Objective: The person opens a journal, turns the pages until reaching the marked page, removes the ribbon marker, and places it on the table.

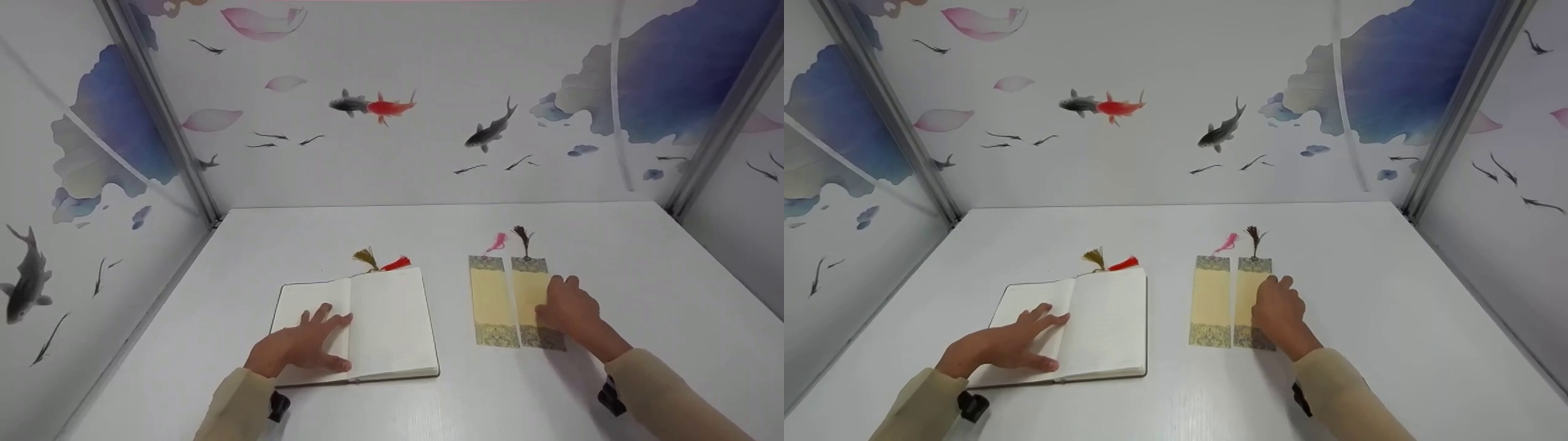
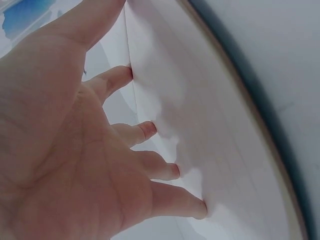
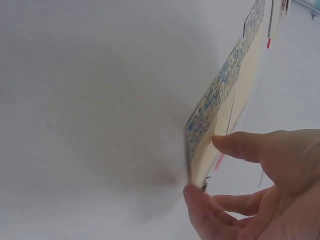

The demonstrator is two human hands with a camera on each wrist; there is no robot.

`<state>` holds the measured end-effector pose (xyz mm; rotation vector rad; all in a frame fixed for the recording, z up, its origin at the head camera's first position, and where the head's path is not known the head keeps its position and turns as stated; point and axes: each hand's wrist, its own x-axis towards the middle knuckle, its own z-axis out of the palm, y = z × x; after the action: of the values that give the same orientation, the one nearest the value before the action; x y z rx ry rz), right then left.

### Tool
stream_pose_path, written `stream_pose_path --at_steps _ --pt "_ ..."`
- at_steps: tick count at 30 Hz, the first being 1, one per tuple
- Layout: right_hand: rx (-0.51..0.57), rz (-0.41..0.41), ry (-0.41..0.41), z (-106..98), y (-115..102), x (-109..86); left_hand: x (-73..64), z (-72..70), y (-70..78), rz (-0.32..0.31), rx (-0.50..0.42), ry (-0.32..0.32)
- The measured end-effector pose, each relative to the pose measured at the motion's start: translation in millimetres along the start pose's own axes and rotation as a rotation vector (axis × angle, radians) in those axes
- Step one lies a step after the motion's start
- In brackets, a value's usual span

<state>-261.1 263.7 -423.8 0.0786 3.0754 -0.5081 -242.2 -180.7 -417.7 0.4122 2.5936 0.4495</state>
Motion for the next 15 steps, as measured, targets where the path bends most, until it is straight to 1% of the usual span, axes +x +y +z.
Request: stream_pose_path --at_steps 2,4,9,12,15 --pt "-0.005 -0.042 0.049 -1 -13 -4.8 0.5 -0.1 0.0 0.002 0.0 0.002" --pt "0.006 -0.123 0.096 -1 -30 -10.1 0.7 -0.5 0.4 0.005 0.001 0.004" --pt "0.014 -0.307 0.127 -3 -73 -23.1 0.4 -0.4 1.2 -0.005 0.015 0.009" --pt "0.007 -0.372 0.143 0 -95 -30.5 -0.1 0.4 1.1 -0.011 0.034 0.013" --pt "0.013 -0.414 0.152 4 -113 -36.5 -0.3 1.1 0.7 -0.016 0.04 0.02"
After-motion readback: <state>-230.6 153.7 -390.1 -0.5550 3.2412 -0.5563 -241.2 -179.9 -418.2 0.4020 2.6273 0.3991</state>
